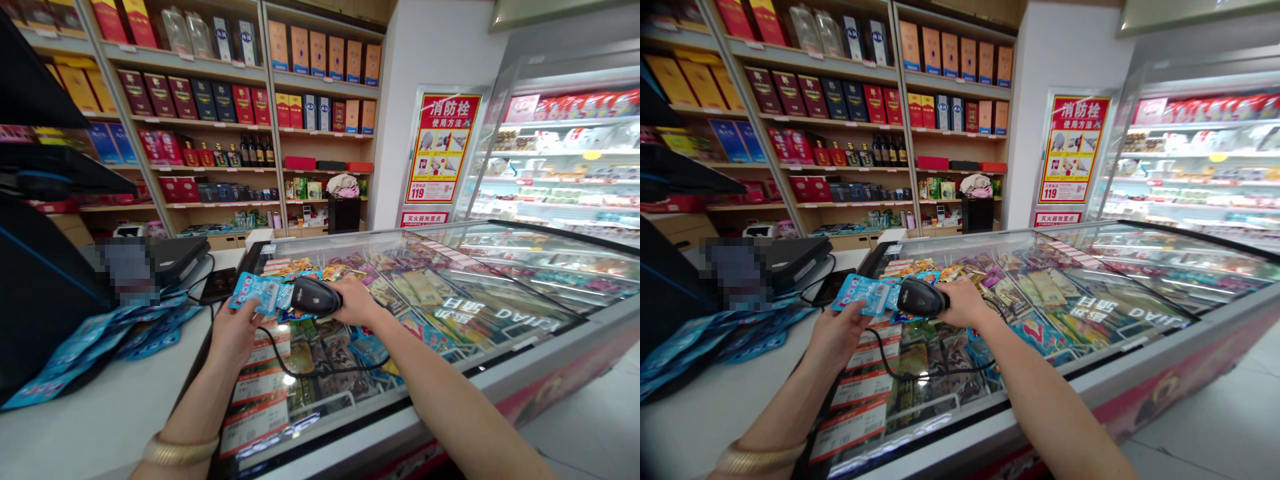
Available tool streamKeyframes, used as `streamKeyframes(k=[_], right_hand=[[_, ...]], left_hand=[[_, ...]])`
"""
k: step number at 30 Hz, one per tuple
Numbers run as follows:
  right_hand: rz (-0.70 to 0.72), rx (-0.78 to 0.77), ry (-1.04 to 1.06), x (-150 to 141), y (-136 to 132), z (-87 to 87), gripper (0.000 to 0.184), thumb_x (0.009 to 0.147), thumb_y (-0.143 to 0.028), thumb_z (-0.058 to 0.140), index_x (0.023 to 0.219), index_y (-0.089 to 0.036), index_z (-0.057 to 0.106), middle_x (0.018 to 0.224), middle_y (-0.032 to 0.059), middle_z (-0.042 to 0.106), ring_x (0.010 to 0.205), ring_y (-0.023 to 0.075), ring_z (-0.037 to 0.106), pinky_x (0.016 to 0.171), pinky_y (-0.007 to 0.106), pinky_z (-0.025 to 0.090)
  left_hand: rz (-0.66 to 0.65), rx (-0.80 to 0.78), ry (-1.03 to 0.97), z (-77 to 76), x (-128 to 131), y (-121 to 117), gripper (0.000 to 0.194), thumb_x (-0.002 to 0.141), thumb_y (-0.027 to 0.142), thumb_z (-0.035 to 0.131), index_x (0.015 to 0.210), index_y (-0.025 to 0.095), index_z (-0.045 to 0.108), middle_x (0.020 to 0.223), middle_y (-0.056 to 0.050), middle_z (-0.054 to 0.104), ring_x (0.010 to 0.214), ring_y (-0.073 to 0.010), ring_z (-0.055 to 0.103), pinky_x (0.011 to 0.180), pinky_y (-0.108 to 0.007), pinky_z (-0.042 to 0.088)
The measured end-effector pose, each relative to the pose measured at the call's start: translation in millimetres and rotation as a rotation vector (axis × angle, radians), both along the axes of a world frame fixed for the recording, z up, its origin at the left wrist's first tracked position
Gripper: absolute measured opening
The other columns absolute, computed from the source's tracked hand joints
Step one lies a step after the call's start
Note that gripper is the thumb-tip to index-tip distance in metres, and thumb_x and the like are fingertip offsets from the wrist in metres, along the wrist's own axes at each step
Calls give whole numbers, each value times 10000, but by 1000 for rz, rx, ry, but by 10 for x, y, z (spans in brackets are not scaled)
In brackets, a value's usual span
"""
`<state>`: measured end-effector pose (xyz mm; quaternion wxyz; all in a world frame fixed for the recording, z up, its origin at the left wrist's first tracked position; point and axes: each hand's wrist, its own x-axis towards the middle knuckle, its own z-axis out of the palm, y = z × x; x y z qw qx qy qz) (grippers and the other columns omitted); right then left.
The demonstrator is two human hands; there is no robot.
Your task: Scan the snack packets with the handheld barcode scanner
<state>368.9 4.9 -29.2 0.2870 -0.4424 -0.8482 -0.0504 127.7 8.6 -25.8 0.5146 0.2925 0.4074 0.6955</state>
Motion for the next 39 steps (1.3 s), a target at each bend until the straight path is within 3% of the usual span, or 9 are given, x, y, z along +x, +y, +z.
streamKeyframes(k=[4,8,14,19,22,25,31,35,39], right_hand=[[-21,19,20,10,3,-28,135,709,-282,644,825,-215,629,770,20,711,749,197,639,731,279,340],[-16,27,49,29,21,-57,158,712,-275,644,857,-213,648,801,29,720,775,204,641,736,284,340],[-1,8,65,50,29,-73,136,728,-289,621,834,-208,648,773,42,719,738,205,633,709,292,329],[12,16,99,78,42,-94,167,731,-284,616,877,-213,655,803,35,722,769,204,640,733,294,340],[-1,29,102,96,54,-100,133,714,-275,619,826,-209,651,765,35,713,762,208,644,738,295,347],[-10,30,97,110,53,-91,155,716,-260,607,852,-210,663,778,38,722,775,213,653,739,295,353],[-52,36,97,143,66,-82,149,733,-277,611,847,-208,678,766,42,725,739,209,646,702,287,350],[-94,54,103,159,86,-86,161,752,-311,631,864,-210,687,779,39,729,753,212,655,711,287,361],[-115,47,83,161,83,-75,168,750,-319,653,874,-212,690,808,38,737,777,214,666,708,281,371]], left_hand=[[0,-17,-42,42,8,-32,169,642,81,656,768,159,576,748,-5,685,707,-147,677,780,-370,587],[-2,-119,-88,132,-19,-71,85,780,67,527,759,144,557,714,-46,684,714,-184,705,744,-414,611],[238,7,-267,378,-357,36,145,829,26,478,783,157,519,739,-18,661,787,-165,708,760,-358,619],[422,37,-377,554,-746,150,158,855,21,465,784,153,516,863,-60,646,946,-124,679,811,-205,579],[464,18,-407,538,-834,165,145,871,31,448,832,153,517,1041,-106,642,1068,-117,643,830,-153,550],[442,12,-402,463,-819,156,153,856,22,432,890,129,536,1157,-144,618,1141,-137,613,900,-191,537],[390,-6,-327,368,-702,129,157,822,40,452,879,133,565,1121,-145,632,1069,-135,642,908,-216,536],[282,-10,-110,249,-513,142,162,752,95,571,897,164,594,939,-83,681,876,-148,685,849,-304,564],[76,102,643,46,-256,199,227,724,223,616,942,174,660,944,-84,715,882,-213,679,894,-422,536]])
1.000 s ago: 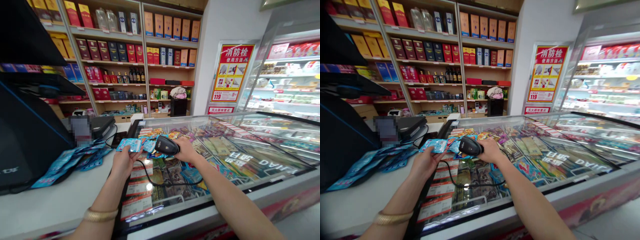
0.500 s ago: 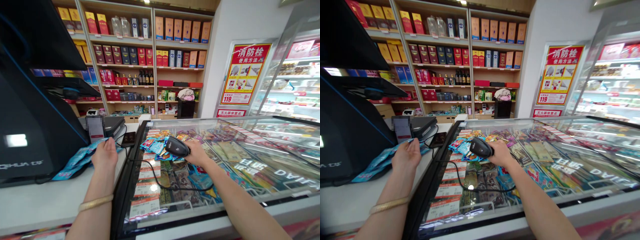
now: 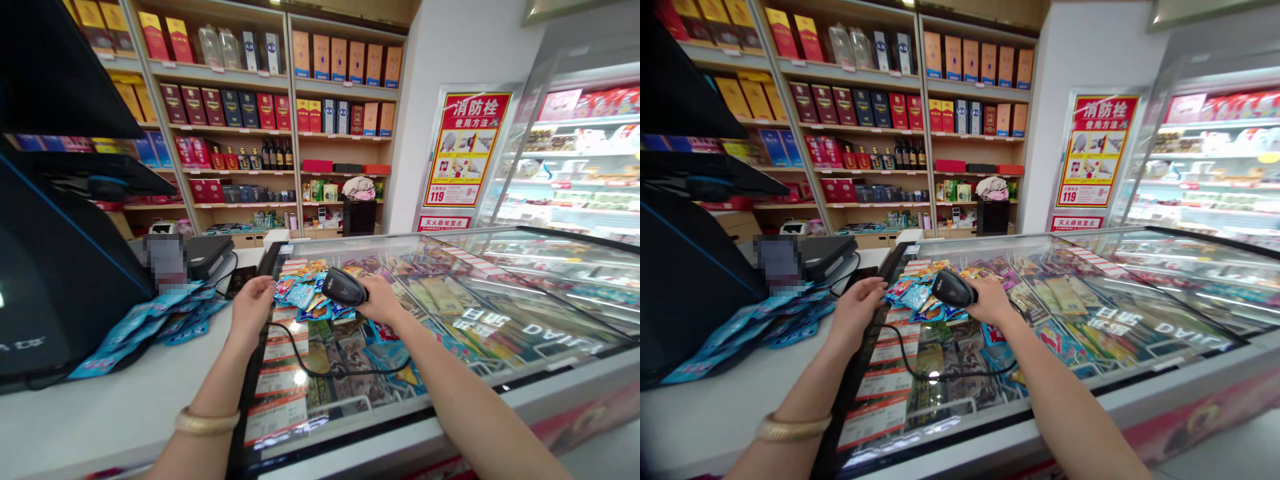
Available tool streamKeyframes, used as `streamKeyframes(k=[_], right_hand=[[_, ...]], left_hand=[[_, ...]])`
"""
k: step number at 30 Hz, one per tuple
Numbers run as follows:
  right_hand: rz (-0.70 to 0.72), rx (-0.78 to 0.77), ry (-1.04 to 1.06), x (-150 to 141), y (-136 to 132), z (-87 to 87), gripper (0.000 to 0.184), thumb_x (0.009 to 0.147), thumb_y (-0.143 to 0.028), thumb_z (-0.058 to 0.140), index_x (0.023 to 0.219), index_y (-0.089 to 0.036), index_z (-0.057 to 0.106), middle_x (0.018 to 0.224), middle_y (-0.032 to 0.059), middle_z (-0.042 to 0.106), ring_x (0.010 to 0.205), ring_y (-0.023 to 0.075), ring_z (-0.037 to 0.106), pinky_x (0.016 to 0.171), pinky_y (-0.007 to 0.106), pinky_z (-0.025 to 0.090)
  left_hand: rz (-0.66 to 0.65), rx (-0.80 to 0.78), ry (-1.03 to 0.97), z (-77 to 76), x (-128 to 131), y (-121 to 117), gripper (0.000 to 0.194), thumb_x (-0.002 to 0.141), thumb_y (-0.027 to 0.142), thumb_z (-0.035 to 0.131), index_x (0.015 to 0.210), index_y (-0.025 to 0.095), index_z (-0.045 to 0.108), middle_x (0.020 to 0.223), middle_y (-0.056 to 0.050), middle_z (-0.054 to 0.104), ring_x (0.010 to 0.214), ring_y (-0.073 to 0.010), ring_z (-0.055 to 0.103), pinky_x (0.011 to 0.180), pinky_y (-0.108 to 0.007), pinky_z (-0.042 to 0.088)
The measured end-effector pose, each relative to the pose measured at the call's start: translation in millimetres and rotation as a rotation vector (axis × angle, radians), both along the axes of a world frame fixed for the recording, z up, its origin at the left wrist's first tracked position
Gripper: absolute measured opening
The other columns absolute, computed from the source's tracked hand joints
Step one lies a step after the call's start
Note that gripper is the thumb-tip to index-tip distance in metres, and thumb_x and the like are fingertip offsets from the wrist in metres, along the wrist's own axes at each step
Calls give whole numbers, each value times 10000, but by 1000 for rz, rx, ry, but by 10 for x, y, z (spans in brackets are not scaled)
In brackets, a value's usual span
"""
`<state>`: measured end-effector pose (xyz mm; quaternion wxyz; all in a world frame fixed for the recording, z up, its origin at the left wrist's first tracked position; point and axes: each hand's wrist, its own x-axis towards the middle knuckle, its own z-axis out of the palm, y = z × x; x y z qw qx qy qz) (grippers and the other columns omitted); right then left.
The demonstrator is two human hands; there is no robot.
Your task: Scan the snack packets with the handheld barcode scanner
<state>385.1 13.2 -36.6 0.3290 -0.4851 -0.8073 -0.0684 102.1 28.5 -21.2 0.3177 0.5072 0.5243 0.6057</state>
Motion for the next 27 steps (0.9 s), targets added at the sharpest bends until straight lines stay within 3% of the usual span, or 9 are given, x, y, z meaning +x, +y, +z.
streamKeyframes(k=[2,5,8,11,15,19,22,27], right_hand=[[-13,-7,-16,-1,-6,10,157,745,-317,664,858,-212,688,796,39,735,776,216,669,699,278,372],[-31,-12,-28,-5,-15,27,187,741,-329,679,889,-216,692,808,44,741,794,223,672,702,279,374],[-29,-23,-29,-19,-27,45,200,744,-319,672,917,-219,694,841,48,750,810,224,675,707,279,375],[-21,-41,-50,-36,-36,57,198,733,-291,668,913,-215,695,848,51,752,813,222,678,704,276,376],[-31,-53,-56,-45,-33,54,214,737,-303,667,931,-219,692,849,53,750,823,228,679,711,282,378],[-29,-43,-33,-40,-31,53,202,752,-328,658,926,-232,693,833,46,745,810,232,676,705,288,373],[-36,-50,-25,-43,-38,59,186,750,-337,660,900,-233,694,802,42,739,802,235,675,712,292,371],[-39,-53,-23,-53,-40,55,193,752,-336,656,906,-226,691,811,45,737,811,238,675,717,295,366]], left_hand=[[-61,26,437,-104,113,30,258,738,202,572,964,160,688,1045,-121,715,1017,-262,657,979,-454,484],[-111,48,909,-243,245,60,447,774,142,504,1198,97,637,1309,-186,615,1257,-295,541,1090,-441,389],[-125,18,1171,-343,335,74,607,813,90,444,1420,75,447,1522,-191,405,1430,-297,337,1157,-478,284],[-166,-56,1251,-384,374,90,644,815,23,374,1446,143,423,1547,-148,379,1463,-285,270,1167,-559,209],[-188,7,942,-358,334,113,541,720,-4,492,1184,223,651,1343,-124,614,1307,-281,508,1162,-533,224],[-136,94,455,-279,255,75,288,623,49,674,816,257,723,915,-86,741,1018,-303,670,1010,-416,442],[-68,91,168,-216,227,8,204,634,156,744,812,253,718,805,-52,712,925,-271,675,838,-325,517],[-35,-22,-267,-131,268,-94,291,680,183,736,936,205,601,757,-8,685,678,-171,644,654,-283,527]])
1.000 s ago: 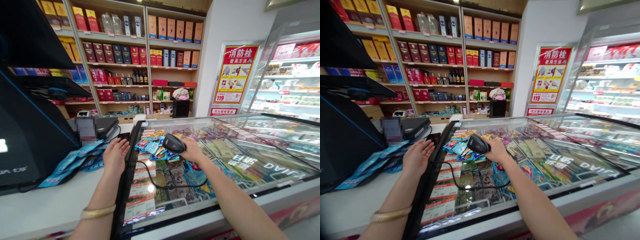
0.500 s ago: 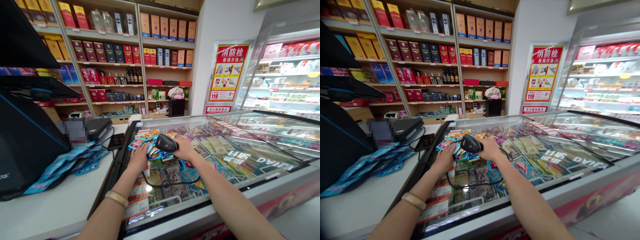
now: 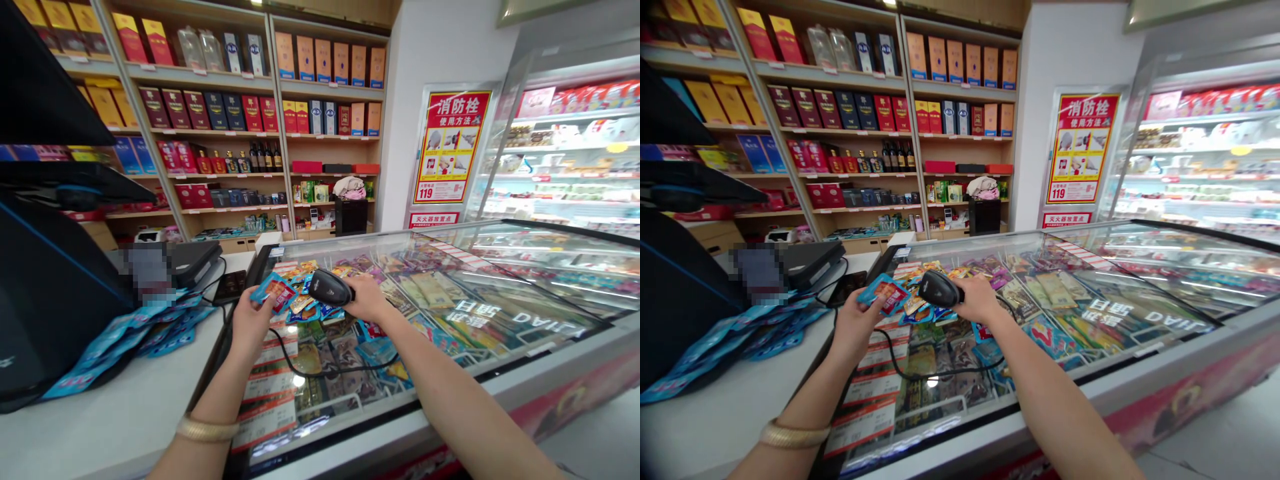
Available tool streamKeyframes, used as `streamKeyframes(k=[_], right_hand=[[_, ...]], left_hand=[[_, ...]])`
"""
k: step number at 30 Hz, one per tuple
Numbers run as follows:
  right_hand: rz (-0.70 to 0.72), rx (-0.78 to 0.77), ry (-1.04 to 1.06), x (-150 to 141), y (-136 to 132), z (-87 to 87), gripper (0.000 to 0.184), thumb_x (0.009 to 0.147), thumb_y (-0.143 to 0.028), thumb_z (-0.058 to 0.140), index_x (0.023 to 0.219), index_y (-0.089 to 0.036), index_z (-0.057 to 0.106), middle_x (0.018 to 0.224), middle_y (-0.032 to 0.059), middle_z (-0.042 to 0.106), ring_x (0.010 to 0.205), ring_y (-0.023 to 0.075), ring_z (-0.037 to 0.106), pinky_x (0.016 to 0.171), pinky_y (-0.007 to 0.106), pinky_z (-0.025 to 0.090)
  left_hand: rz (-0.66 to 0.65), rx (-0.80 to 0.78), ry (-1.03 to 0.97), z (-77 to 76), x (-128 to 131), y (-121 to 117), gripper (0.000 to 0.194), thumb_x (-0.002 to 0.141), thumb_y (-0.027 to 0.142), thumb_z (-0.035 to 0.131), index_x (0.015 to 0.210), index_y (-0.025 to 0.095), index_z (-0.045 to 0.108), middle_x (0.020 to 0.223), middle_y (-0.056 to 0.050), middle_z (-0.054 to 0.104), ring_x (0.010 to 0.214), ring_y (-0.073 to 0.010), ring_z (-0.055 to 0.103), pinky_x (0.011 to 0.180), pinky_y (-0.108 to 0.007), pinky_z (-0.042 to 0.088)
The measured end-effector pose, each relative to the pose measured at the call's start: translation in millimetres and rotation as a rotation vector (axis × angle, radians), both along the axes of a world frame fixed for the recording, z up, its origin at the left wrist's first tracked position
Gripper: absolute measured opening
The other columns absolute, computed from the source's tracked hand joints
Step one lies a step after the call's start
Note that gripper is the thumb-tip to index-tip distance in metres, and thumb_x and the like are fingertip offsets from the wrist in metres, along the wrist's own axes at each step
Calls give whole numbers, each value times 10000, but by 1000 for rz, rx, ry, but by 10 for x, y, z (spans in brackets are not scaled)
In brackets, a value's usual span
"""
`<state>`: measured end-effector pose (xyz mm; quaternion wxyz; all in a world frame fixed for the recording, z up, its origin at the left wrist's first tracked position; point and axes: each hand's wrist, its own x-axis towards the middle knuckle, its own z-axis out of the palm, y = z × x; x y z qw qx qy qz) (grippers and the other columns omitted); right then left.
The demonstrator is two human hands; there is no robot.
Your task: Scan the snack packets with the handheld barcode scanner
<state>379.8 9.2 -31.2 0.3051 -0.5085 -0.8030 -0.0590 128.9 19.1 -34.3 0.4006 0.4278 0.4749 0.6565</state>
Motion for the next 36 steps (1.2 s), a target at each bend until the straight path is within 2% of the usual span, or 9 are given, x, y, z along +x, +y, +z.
streamKeyframes(k=[6,8,10,12,14,17,21,28,36], right_hand=[[5,16,-20,2,31,-19,216,717,-300,664,916,-218,683,844,45,743,835,234,675,723,292,363],[18,23,-22,-2,34,-23,203,711,-295,665,897,-217,682,831,41,742,824,229,674,720,289,362],[32,33,-17,-11,30,-26,190,711,-295,663,884,-217,679,819,38,739,809,221,671,720,287,361],[51,42,0,-24,22,-28,171,712,-287,660,868,-217,674,805,33,732,799,214,667,721,284,358],[79,46,19,-40,10,-23,149,709,-277,660,845,-217,666,788,25,724,787,207,662,723,282,357],[133,50,36,-67,-19,0,131,714,-287,662,823,-215,654,760,16,709,759,195,654,727,274,367],[220,16,45,-106,-66,38,141,716,-293,675,831,-215,655,751,17,707,744,187,655,718,253,392],[360,-49,74,-155,-114,64,192,690,-264,728,863,-221,657,814,10,725,760,169,662,725,223,415],[330,-61,34,-182,-131,83,131,724,-311,701,805,-221,652,741,8,709,718,171,652,704,229,420]], left_hand=[[-142,-285,-586,146,-24,-67,164,710,22,535,775,173,533,708,-19,631,588,-133,599,582,-280,529],[-197,-352,-698,173,-67,-72,101,749,94,503,688,174,499,634,-24,565,519,-129,542,488,-260,488],[-268,-339,-750,186,-89,-77,167,797,202,515,636,174,480,583,-15,503,471,-111,478,414,-230,426],[-344,-281,-721,192,-77,-90,174,791,216,577,641,160,509,575,0,486,453,-83,439,388,-197,386],[-372,-240,-623,191,-38,-116,58,736,117,636,723,135,582,596,10,517,463,-64,452,411,-171,400],[-359,-180,-446,167,24,-171,407,643,19,700,1020,162,648,731,2,628,619,-98,603,574,-199,523],[-438,-85,-280,102,58,-218,794,568,91,815,1283,306,544,912,11,688,872,-170,676,791,-340,574],[-522,-1,-131,22,95,-177,950,505,268,908,1365,248,504,1015,-80,708,916,-232,684,789,-313,542],[-508,23,-109,-30,107,-147,974,479,304,920,1360,234,509,1068,-97,699,993,-250,670,888,-340,510]])
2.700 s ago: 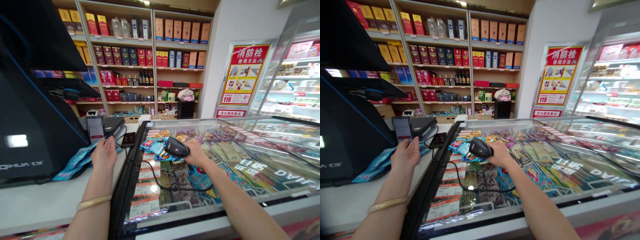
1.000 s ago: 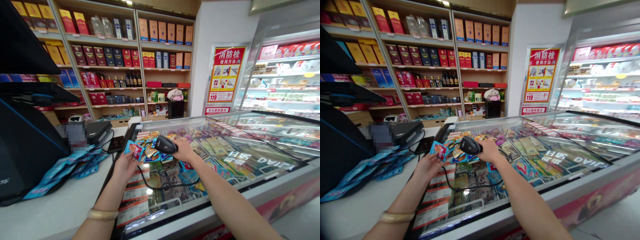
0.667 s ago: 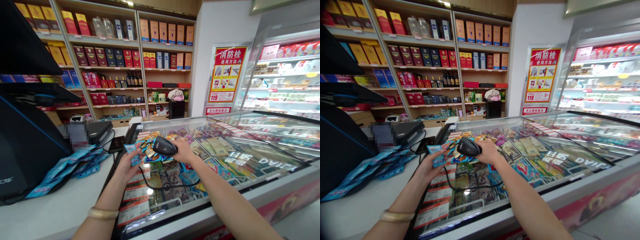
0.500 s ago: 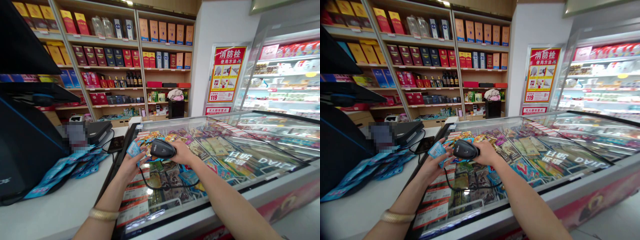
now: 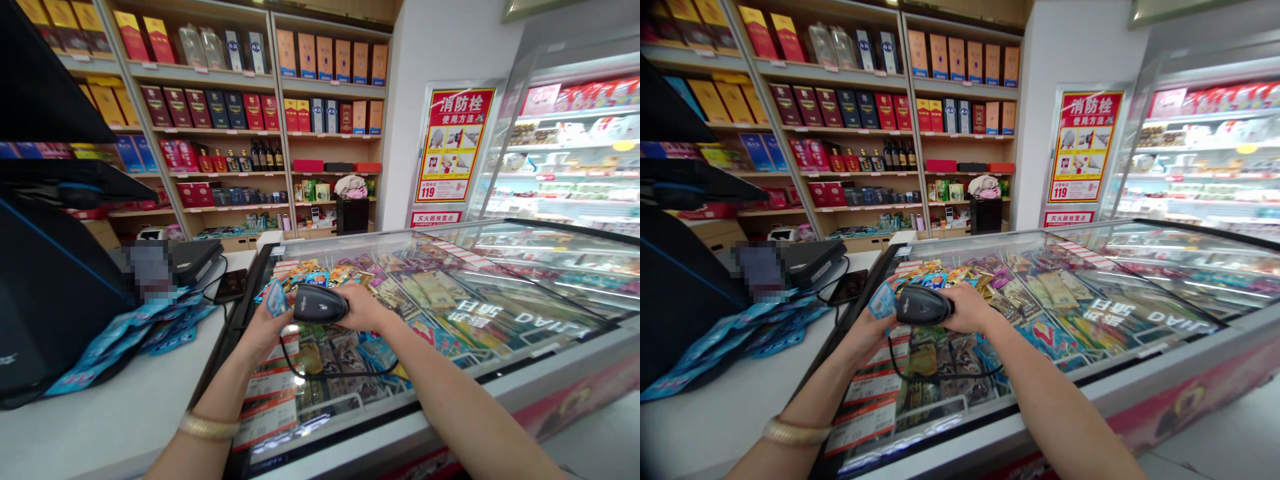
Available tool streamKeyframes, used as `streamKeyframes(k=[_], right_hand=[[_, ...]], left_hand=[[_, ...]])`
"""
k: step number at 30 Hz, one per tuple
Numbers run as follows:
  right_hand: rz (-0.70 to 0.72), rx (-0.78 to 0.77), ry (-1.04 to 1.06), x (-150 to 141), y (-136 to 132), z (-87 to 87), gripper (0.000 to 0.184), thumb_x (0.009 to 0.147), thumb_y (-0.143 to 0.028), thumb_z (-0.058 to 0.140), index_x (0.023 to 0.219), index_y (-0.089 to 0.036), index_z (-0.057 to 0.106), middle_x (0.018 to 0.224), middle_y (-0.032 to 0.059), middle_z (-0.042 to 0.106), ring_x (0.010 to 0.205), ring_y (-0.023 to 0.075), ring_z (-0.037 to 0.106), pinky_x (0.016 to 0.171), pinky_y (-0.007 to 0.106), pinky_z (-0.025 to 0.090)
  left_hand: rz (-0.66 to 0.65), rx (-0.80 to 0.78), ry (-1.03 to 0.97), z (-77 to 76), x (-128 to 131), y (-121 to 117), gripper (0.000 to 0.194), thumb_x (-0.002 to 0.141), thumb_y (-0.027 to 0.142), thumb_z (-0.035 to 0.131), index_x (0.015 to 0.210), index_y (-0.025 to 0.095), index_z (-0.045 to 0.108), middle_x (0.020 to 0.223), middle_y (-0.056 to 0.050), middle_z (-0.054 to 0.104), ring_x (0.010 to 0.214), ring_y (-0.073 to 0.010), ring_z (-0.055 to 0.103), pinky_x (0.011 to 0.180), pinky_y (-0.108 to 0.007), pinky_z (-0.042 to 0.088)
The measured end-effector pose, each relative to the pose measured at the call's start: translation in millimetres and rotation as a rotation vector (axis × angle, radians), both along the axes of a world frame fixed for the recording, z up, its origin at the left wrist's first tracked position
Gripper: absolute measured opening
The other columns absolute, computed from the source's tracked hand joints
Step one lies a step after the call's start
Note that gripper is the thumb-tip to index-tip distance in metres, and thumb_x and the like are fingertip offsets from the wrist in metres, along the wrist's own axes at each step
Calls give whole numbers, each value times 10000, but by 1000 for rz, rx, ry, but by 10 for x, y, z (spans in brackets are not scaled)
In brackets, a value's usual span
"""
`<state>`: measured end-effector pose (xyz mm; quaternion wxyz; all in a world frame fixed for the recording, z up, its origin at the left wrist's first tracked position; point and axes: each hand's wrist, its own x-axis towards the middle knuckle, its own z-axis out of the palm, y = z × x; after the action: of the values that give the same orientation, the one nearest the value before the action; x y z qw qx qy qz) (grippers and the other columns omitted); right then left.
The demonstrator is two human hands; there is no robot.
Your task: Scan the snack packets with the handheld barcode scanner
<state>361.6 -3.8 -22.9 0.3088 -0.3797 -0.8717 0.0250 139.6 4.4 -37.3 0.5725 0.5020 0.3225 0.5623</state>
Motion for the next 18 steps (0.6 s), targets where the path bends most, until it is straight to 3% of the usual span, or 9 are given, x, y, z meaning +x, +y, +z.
streamKeyframes(k=[15,18], right_hand=[[20,24,32,4,-3,-6,158,718,-325,717,799,-217,635,733,5,702,701,168,650,693,225,408],[14,27,50,13,0,-6,168,697,-297,730,817,-217,644,753,7,708,715,170,651,701,229,404]], left_hand=[[-27,11,11,-39,-21,31,936,541,243,892,1382,233,480,1045,-97,716,949,-245,690,859,-338,526],[-8,-47,-33,-30,-7,19,851,552,213,886,1327,217,533,1009,-88,728,936,-235,697,867,-336,536]])
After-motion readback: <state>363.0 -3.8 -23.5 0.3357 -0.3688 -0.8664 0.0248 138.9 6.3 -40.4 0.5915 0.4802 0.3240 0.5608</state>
